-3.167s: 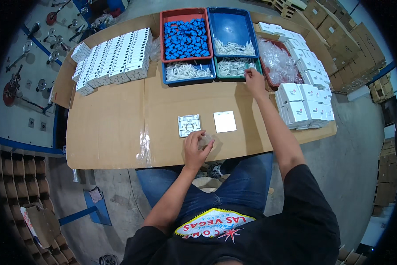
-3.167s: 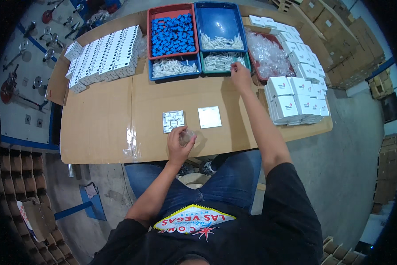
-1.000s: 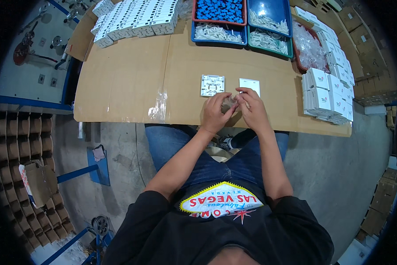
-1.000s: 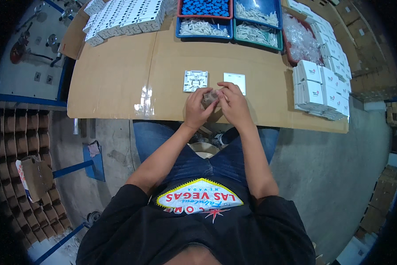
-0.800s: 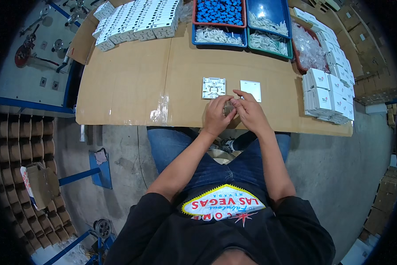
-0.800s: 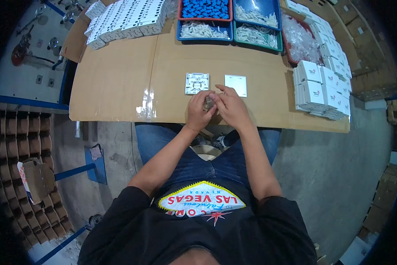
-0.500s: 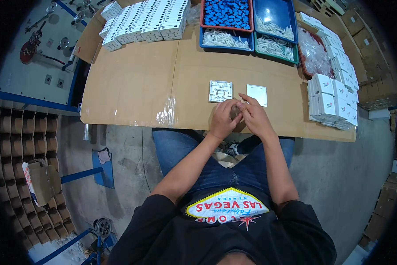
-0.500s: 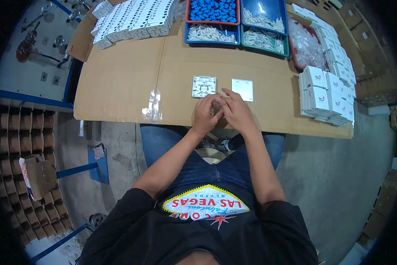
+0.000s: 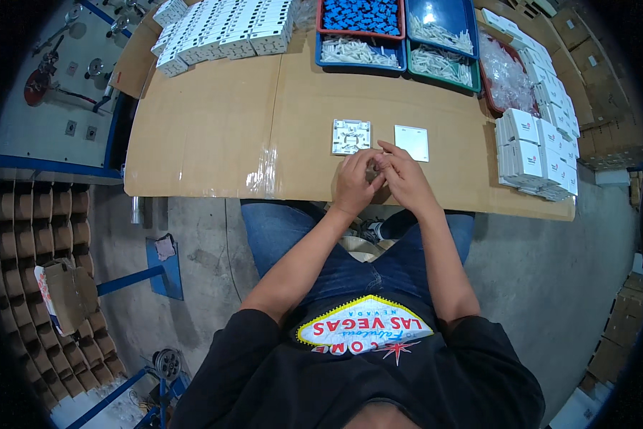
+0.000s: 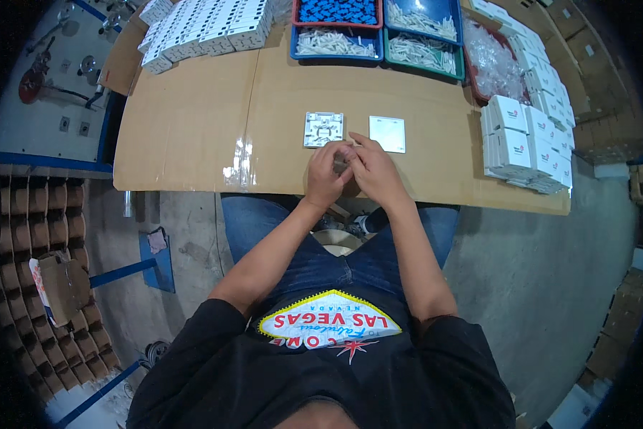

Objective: The person assembles a small electrical component kit by opening a white box, placing a circuit board and a blue plastic piece inside, and adding a bag of screws. The person then closes the box and places it on a stack of similar boxes.

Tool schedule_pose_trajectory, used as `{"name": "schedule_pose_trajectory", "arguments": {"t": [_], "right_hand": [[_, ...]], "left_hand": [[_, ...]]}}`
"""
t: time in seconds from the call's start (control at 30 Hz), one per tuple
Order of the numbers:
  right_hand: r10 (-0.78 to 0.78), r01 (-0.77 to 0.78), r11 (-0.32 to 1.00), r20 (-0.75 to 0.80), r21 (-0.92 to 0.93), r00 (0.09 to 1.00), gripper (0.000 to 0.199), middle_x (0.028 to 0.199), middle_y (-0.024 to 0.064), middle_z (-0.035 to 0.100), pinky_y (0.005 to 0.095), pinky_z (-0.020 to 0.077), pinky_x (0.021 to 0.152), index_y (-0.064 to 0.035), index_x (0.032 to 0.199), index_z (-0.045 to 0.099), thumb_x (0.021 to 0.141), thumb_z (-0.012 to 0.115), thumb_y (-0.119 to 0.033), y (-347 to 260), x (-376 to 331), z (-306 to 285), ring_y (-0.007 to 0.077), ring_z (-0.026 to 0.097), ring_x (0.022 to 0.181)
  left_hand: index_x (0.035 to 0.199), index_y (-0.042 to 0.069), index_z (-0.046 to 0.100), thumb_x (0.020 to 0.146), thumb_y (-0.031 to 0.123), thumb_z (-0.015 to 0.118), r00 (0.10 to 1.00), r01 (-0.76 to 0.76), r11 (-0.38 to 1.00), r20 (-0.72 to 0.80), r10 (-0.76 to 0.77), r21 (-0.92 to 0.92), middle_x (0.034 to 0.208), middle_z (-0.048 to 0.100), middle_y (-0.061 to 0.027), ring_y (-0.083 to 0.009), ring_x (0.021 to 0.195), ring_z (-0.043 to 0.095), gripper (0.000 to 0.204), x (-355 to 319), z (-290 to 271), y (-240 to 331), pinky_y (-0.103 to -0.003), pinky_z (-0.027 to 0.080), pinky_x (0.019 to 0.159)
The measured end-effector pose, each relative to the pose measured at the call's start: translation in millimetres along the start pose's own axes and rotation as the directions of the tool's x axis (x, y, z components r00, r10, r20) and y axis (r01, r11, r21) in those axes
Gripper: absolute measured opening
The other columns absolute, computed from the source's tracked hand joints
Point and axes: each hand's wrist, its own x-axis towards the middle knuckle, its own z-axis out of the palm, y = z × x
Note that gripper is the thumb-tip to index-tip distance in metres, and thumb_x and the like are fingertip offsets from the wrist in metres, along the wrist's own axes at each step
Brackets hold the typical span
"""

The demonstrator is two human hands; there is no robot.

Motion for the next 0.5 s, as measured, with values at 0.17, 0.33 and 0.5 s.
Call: {"name": "schedule_pose_trajectory", "arguments": {"t": [0.17,0.33,0.5], "right_hand": [[0.008,-0.006,0.998,-0.044,0.056,0.999,0.038,0.142,0.0238,0.060,0.0439,0.0449,0.109,0.0021,0.107,0.074,0.106,0.055,-0.030,2.9,-1.5,1.8,0.0392,0.056,0.130],[0.014,-0.015,0.999,0.021,0.052,1.000,0.037,0.141,0.0240,0.060,0.0433,0.0458,0.107,0.0020,0.108,0.074,0.106,0.054,-0.029,5.4,0.9,2.1,0.0389,0.058,0.128],[0.019,-0.017,0.994,-0.017,0.108,1.000,0.037,0.139,0.0238,0.061,0.0436,0.0470,0.105,0.0025,0.108,0.074,0.106,0.054,-0.028,10.4,0.8,5.9,0.0392,0.060,0.124]], "left_hand": [[0.119,0.008,0.062,0.079,0.016,0.082,1.000,-0.014,1.000,0.000,0.014,-0.006,0.110,0.069,-0.0097,-0.0342,0.099,0.064,0.046,0.5,-0.2,1.1,-0.044,0.049,0.087],[0.115,0.005,0.063,0.074,0.008,0.081,1.000,0.011,1.000,0.000,-0.011,-0.018,0.112,0.071,-0.0118,-0.0360,0.101,0.066,0.044,1.6,-0.6,1.7,-0.044,0.051,0.089],[0.115,0.006,0.063,0.076,0.009,0.081,1.000,0.014,0.999,-0.009,-0.015,-0.037,0.111,0.070,-0.0116,-0.0355,0.100,0.066,0.043,2.4,-0.4,2.3,-0.044,0.050,0.089]]}}
